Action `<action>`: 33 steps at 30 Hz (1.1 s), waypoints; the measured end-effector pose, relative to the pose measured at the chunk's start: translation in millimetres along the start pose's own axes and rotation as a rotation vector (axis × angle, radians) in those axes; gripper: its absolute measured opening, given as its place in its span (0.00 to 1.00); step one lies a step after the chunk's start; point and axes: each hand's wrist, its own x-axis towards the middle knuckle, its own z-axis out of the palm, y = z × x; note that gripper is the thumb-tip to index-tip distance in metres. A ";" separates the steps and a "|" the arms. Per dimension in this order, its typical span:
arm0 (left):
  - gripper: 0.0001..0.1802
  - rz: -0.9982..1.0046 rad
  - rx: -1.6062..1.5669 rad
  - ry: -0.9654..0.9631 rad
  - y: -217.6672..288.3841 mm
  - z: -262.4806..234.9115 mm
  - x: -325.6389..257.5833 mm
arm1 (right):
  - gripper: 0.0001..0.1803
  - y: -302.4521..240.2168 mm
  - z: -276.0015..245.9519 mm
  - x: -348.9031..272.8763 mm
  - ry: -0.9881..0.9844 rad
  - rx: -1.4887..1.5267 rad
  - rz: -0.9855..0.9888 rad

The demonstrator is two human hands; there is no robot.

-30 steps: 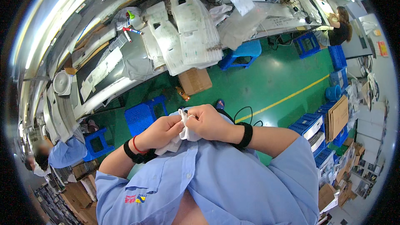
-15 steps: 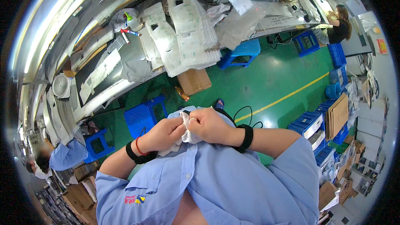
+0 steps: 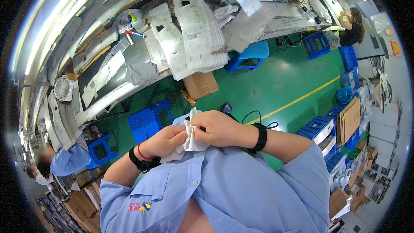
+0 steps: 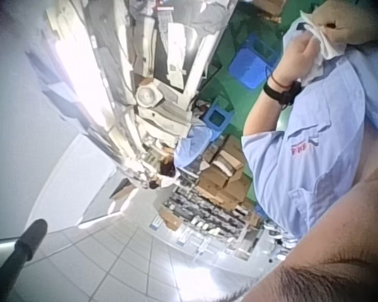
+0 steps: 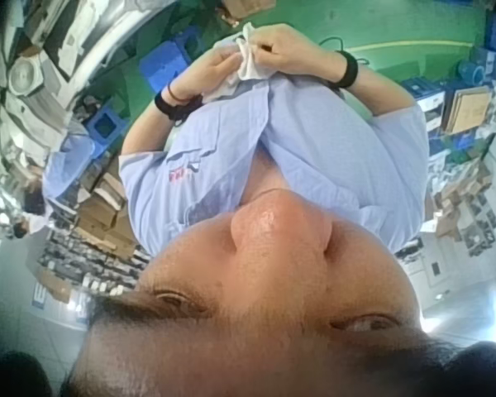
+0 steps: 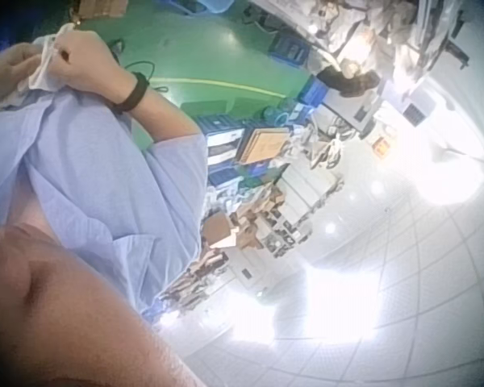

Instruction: Inspecting and cleaning small metal components using a cloth and manual assembly tools at various workstations in a factory.

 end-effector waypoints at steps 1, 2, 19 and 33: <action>0.19 -0.002 0.043 -0.023 2.1 0.2 -0.5 | 0.08 -0.5 -0.6 -0.3 -0.002 0.000 -0.001; 0.19 -0.002 0.042 -0.021 -0.8 0.6 -0.5 | 0.08 -1.6 -1.4 -0.6 -0.032 0.013 0.006; 0.18 -0.025 0.053 -0.040 -4.3 0.0 -2.7 | 0.10 -10.1 -4.8 1.1 -0.017 0.193 0.109; 0.15 -0.023 0.075 -0.009 -13.2 6.1 1.2 | 0.08 -3.2 8.2 -3.3 -0.004 0.321 0.198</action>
